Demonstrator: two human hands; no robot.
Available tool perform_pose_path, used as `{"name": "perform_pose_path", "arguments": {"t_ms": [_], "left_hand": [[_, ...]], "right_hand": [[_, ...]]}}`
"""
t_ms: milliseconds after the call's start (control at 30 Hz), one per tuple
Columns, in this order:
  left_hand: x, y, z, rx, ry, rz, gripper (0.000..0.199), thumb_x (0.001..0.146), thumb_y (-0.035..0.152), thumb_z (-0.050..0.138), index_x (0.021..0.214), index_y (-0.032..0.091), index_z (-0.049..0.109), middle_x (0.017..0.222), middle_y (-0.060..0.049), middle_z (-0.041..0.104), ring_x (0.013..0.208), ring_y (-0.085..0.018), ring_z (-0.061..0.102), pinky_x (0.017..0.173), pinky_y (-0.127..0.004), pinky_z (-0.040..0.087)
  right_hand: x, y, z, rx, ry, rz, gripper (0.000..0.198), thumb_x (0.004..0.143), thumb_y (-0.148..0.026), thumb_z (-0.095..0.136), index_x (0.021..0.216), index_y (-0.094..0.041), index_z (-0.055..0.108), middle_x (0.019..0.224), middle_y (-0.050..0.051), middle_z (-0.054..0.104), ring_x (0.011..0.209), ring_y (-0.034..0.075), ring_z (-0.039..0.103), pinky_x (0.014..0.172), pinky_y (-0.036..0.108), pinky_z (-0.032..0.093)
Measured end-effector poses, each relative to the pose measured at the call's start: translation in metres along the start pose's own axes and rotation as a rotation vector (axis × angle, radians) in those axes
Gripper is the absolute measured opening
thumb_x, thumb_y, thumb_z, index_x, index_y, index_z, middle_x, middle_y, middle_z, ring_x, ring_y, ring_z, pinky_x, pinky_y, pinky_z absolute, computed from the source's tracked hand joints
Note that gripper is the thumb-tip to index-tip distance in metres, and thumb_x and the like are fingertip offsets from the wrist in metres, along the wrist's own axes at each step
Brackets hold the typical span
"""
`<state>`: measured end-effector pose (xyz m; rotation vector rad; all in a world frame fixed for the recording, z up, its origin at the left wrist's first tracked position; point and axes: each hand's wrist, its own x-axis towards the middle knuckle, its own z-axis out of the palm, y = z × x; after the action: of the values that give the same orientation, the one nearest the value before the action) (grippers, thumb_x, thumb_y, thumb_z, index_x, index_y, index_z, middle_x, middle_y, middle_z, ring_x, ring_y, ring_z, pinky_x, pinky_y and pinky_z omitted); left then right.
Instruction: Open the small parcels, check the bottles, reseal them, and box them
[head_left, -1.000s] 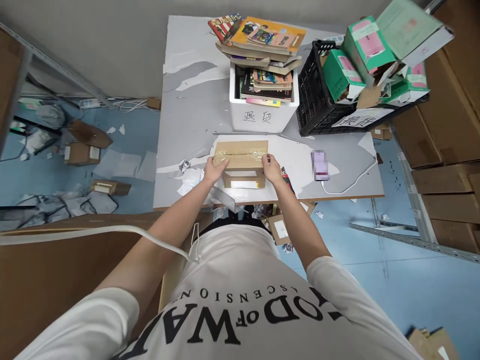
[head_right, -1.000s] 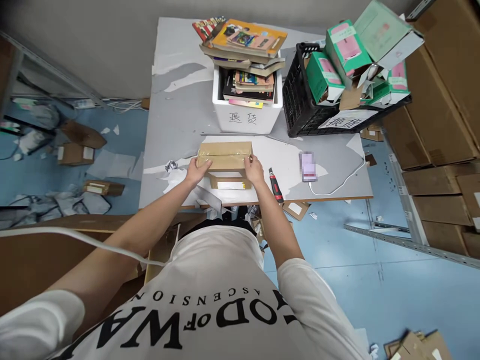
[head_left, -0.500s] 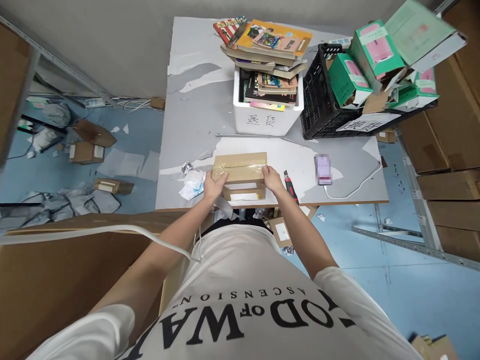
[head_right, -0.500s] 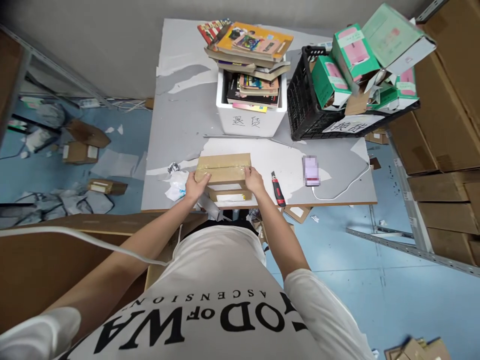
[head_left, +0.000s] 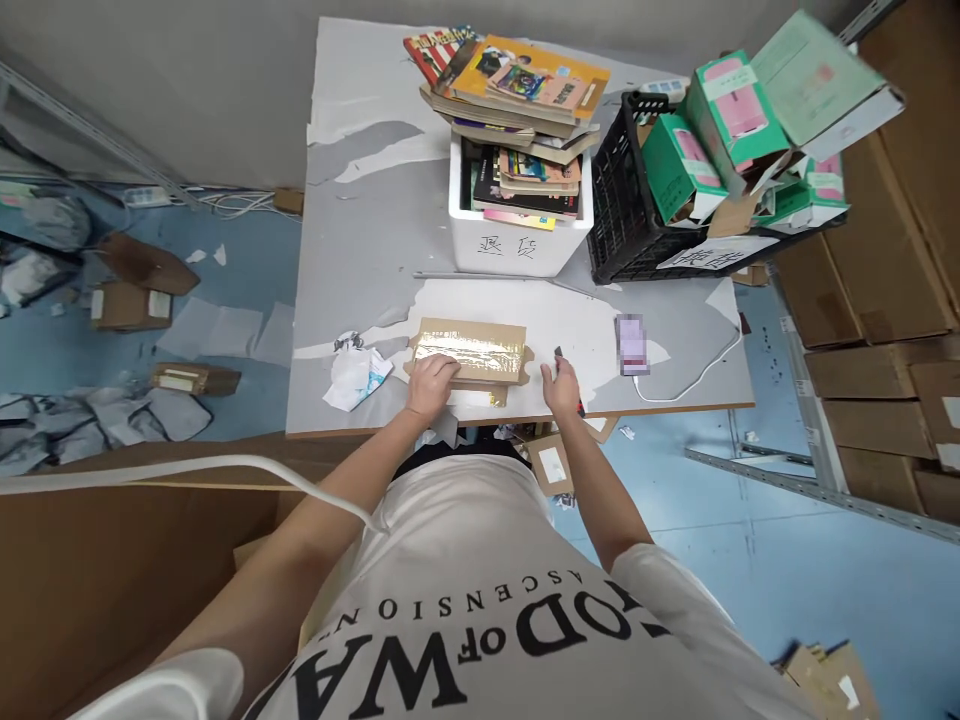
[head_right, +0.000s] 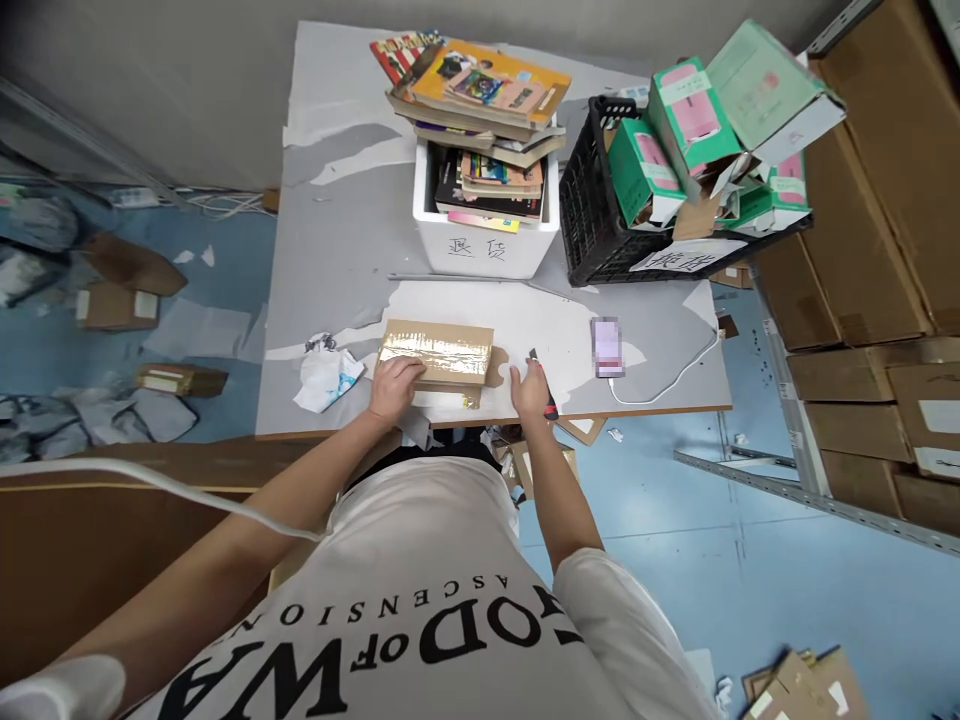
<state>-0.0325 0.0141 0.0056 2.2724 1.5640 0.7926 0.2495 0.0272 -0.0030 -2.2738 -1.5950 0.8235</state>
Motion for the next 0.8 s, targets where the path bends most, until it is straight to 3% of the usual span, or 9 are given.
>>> {"name": "perform_pose_path", "arguments": {"t_ms": [133,267,400,467,567,667,800], "left_hand": [[-0.012,-0.005,0.006,0.025,0.002,0.107,0.03,0.089,0.017,0.043,0.113,0.018,0.062,0.114,-0.013,0.064,0.115,-0.026,0.054,0.097,-0.047,0.044],[-0.019,-0.01,0.009,0.023,0.017,0.131,0.032,0.089,0.021,0.045,0.119,0.017,0.059,0.118,-0.014,0.062,0.119,-0.027,0.052,0.099,-0.047,0.044],[-0.019,-0.014,0.012,0.011,0.0,0.135,0.035,0.088,0.023,0.047,0.12,0.016,0.059,0.119,-0.015,0.062,0.12,-0.028,0.052,0.1,-0.048,0.043],[-0.019,-0.014,0.013,0.005,-0.01,0.123,0.037,0.088,0.024,0.048,0.122,0.016,0.058,0.121,-0.015,0.062,0.122,-0.029,0.051,0.101,-0.05,0.041],[-0.019,-0.014,0.013,0.012,-0.017,0.117,0.038,0.087,0.026,0.048,0.121,0.016,0.059,0.121,-0.015,0.061,0.123,-0.03,0.05,0.101,-0.05,0.04],[-0.019,-0.012,0.014,0.027,-0.004,0.128,0.037,0.086,0.027,0.049,0.118,0.015,0.06,0.12,-0.016,0.062,0.122,-0.031,0.05,0.101,-0.051,0.041],[-0.018,-0.011,0.014,0.04,0.032,0.151,0.036,0.085,0.028,0.049,0.116,0.012,0.062,0.118,-0.016,0.062,0.12,-0.031,0.052,0.1,-0.05,0.042]], "right_hand": [[0.007,0.047,-0.008,-0.325,-0.095,0.183,0.064,0.08,-0.037,0.062,0.136,-0.015,0.041,0.132,0.019,0.047,0.123,0.034,0.044,0.096,0.043,0.041],[0.01,0.056,-0.02,-0.3,-0.143,0.09,0.051,0.09,-0.029,0.041,0.137,-0.011,0.039,0.126,0.019,0.05,0.118,0.03,0.049,0.097,0.042,0.04],[0.007,0.003,-0.049,-0.15,0.027,-0.238,0.054,0.094,-0.025,0.023,0.146,-0.01,0.022,0.132,0.02,0.047,0.12,0.027,0.048,0.097,0.04,0.041],[0.004,-0.042,-0.06,-0.178,-0.097,-0.52,0.055,0.095,-0.026,0.025,0.149,-0.017,0.018,0.134,0.016,0.047,0.118,0.025,0.049,0.095,0.038,0.043],[0.003,-0.111,-0.058,-0.392,-0.434,-0.861,0.055,0.097,-0.026,0.029,0.15,-0.031,0.019,0.124,0.009,0.056,0.107,0.023,0.055,0.086,0.034,0.046],[0.006,-0.156,-0.043,-0.607,-0.565,-1.011,0.056,0.097,-0.024,0.032,0.15,-0.036,0.019,0.119,0.008,0.058,0.1,0.022,0.058,0.079,0.031,0.045],[0.011,-0.172,-0.031,-0.751,-0.572,-1.047,0.058,0.097,-0.023,0.033,0.15,-0.04,0.014,0.121,0.009,0.057,0.092,0.02,0.06,0.075,0.03,0.043]]}}
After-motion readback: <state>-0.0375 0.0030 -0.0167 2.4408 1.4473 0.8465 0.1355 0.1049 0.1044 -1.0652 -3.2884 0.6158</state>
